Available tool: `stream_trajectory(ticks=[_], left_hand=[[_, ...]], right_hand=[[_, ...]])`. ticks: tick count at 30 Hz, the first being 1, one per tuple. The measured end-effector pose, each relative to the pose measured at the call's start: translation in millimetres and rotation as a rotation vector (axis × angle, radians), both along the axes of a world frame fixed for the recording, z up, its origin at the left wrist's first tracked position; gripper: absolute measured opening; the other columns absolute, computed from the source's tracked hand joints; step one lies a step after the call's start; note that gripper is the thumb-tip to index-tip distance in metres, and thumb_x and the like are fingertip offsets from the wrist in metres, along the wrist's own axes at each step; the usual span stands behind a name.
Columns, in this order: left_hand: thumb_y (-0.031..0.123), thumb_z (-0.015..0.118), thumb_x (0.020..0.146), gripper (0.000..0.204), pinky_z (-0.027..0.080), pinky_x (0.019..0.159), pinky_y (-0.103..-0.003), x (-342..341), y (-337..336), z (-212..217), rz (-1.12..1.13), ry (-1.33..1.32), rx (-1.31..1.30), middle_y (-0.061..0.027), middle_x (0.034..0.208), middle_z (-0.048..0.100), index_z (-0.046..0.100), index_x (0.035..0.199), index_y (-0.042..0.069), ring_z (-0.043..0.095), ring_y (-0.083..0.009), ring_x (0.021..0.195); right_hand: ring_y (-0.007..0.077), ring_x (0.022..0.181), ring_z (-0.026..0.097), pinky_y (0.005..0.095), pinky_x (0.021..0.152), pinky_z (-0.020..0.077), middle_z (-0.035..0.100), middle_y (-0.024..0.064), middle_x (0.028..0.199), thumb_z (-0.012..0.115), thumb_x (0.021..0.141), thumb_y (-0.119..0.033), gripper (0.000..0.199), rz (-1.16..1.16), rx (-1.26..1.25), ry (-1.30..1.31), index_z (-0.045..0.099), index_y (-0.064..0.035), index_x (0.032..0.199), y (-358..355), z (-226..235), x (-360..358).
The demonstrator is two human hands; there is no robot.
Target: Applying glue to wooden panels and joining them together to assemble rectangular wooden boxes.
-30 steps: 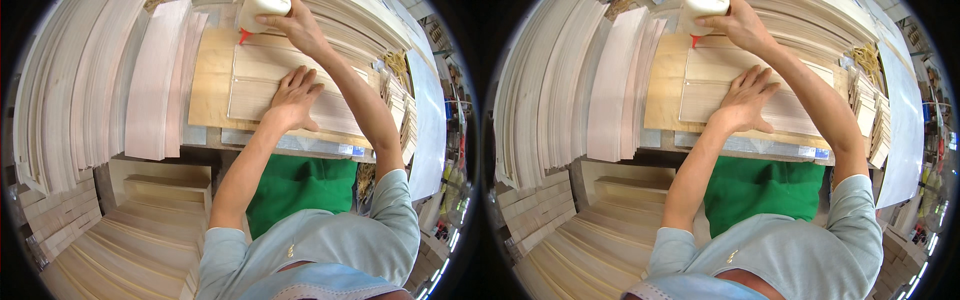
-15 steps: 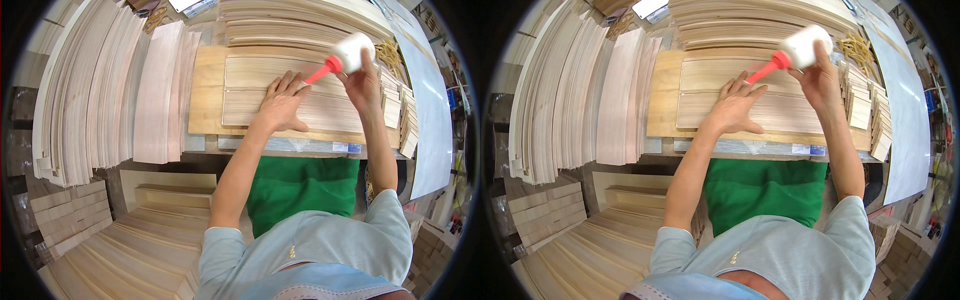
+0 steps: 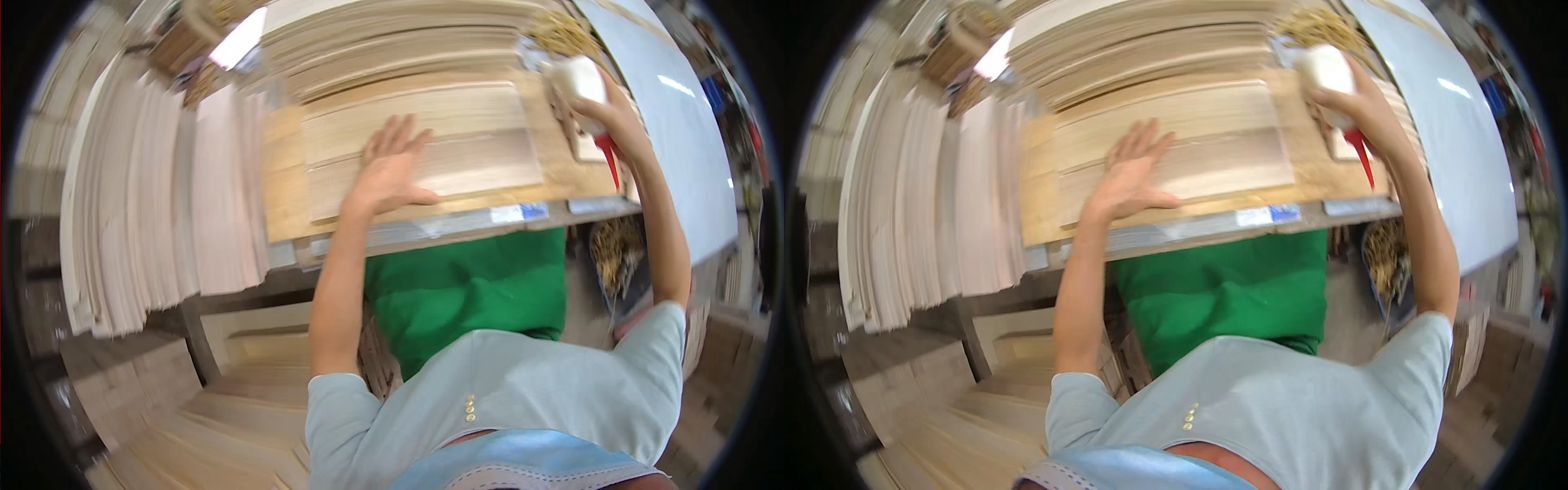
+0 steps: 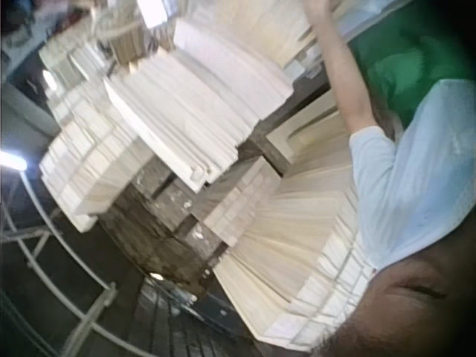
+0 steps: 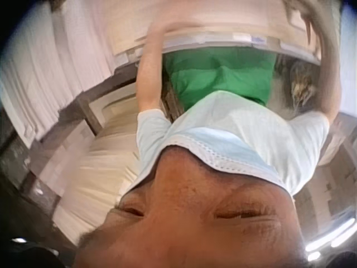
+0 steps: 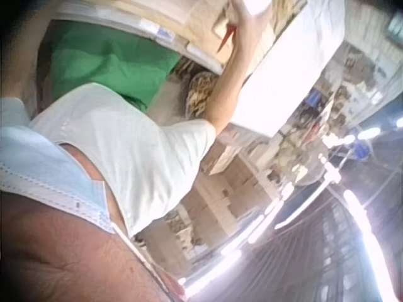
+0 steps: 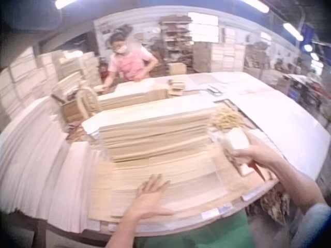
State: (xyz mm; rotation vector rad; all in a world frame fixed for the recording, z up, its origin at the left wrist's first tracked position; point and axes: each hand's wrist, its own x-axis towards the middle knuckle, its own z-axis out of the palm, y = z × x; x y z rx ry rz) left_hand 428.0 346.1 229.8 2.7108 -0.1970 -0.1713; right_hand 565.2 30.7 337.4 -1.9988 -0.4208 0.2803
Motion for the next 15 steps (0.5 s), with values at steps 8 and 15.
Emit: stream_trajectory(ticks=[8,15], left_hand=[[0.045,0.084,0.055,0.11,0.01,0.119,-0.045,-5,3,10,0.031,0.068,0.046,-0.0158,0.158,0.016,0.034,0.148,0.013,0.009,-0.0317,0.147],[0.048,0.082,0.056,0.109,0.009,0.119,-0.046,7,-5,8,-0.04,0.001,-0.017,-0.0149,0.158,0.016,0.034,0.148,0.014,0.009,-0.0316,0.147]], right_hand=[[0.0372,0.109,0.059,0.0434,0.092,0.0477,0.059,0.0249,0.119,0.07,0.074,-0.025,0.063,0.268,-0.918,-0.53,0.049,0.0049,0.125,34,33,56],[0.0348,0.095,0.066,0.0454,0.079,0.0517,0.069,0.0189,0.099,0.063,0.074,-0.019,0.03,0.459,-0.938,-1.217,0.071,-0.001,0.096,12,-56,116]])
